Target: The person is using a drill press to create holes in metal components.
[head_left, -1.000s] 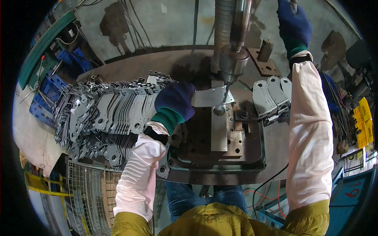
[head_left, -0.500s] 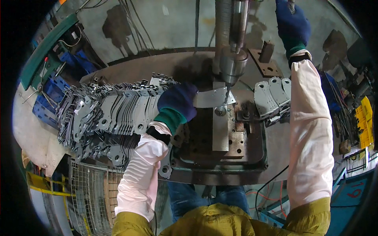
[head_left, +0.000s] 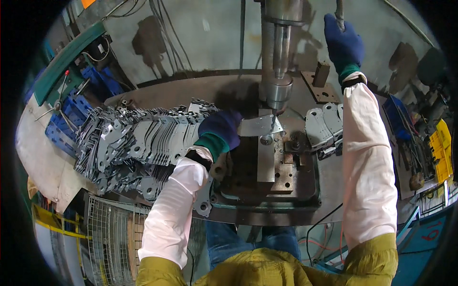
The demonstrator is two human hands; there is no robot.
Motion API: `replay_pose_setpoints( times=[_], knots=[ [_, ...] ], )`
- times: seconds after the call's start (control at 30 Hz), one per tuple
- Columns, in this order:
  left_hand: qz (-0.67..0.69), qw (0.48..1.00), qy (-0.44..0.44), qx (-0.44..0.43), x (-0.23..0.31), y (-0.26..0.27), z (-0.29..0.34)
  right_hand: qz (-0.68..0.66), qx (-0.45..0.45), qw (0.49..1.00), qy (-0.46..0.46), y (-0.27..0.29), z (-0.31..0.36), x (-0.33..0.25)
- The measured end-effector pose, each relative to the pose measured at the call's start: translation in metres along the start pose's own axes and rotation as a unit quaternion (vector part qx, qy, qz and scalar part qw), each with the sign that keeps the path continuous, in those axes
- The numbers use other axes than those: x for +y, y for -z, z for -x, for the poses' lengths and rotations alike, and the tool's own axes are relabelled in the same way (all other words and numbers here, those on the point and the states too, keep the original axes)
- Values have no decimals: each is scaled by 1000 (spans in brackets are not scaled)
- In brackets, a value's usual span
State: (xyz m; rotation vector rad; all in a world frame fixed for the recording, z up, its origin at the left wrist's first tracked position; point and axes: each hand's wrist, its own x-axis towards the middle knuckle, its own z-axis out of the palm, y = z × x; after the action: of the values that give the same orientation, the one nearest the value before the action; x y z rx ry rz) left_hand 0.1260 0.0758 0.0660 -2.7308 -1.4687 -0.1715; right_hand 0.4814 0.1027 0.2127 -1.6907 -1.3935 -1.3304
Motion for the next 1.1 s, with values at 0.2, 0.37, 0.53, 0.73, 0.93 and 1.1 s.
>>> replay_pose_setpoints(
  times=[0.2,0.37,0.53,0.73,0.93,1.1],
  knots=[
    [-8,1000,-6,-22,5,7,-6,-104,-103,989,-32,8,2,16],
    [-38,997,-58,-42,-22,4,-9,-437,-248,823,-266,69,5,-3],
    [-40,987,-139,73,-39,-23,-22,-439,-219,833,-255,71,6,1],
    [-78,989,-125,31,-27,-7,-17,-372,-151,880,-252,53,4,-2],
    [-85,987,-132,22,-33,-17,-31,-360,-129,889,-253,50,3,-7],
    [-64,987,-139,54,-38,-22,-33,-419,-212,821,-325,70,-3,-14]
  ],
)
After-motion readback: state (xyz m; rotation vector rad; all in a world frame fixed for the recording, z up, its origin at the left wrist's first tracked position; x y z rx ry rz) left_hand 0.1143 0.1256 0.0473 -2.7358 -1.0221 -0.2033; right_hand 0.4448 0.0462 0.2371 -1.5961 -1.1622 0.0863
